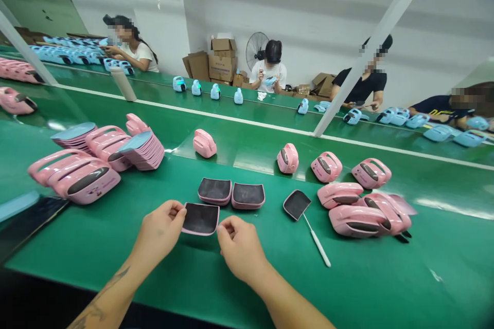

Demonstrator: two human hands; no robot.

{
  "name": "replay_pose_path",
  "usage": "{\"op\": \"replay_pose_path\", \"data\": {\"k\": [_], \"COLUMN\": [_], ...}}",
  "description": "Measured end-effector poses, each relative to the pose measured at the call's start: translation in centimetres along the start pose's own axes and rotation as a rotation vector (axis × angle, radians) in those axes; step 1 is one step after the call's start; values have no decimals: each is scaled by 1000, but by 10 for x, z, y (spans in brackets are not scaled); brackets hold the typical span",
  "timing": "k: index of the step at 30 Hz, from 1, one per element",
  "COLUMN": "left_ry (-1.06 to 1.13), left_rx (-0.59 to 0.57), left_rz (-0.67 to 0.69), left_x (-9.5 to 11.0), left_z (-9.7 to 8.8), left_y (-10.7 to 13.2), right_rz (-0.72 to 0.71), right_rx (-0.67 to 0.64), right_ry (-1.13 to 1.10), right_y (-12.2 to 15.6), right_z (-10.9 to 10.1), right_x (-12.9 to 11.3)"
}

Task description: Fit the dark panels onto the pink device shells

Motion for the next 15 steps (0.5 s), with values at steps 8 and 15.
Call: {"op": "replay_pose_path", "data": {"k": [8, 15], "left_ry": [-82, -62], "left_rx": [-20, 32], "left_rz": [-72, 48], "left_x": [-26, -27], "left_z": [18, 31], "left_y": [22, 40], "right_rz": [32, 12], "right_rx": [16, 105], "right_ry": [174, 391], "right_y": [-8, -7], "right_z": [4, 6], "right_x": [14, 13]}}
Point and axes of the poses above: each hand's wrist, its own y-axis away from the middle knuckle, its own z-axis out of the palm, x = y × z, the point moved 1 cm from there along -y, towards the middle knuckle, and after that the axes turned 5 degrees about -y, right-handed, at the moved point
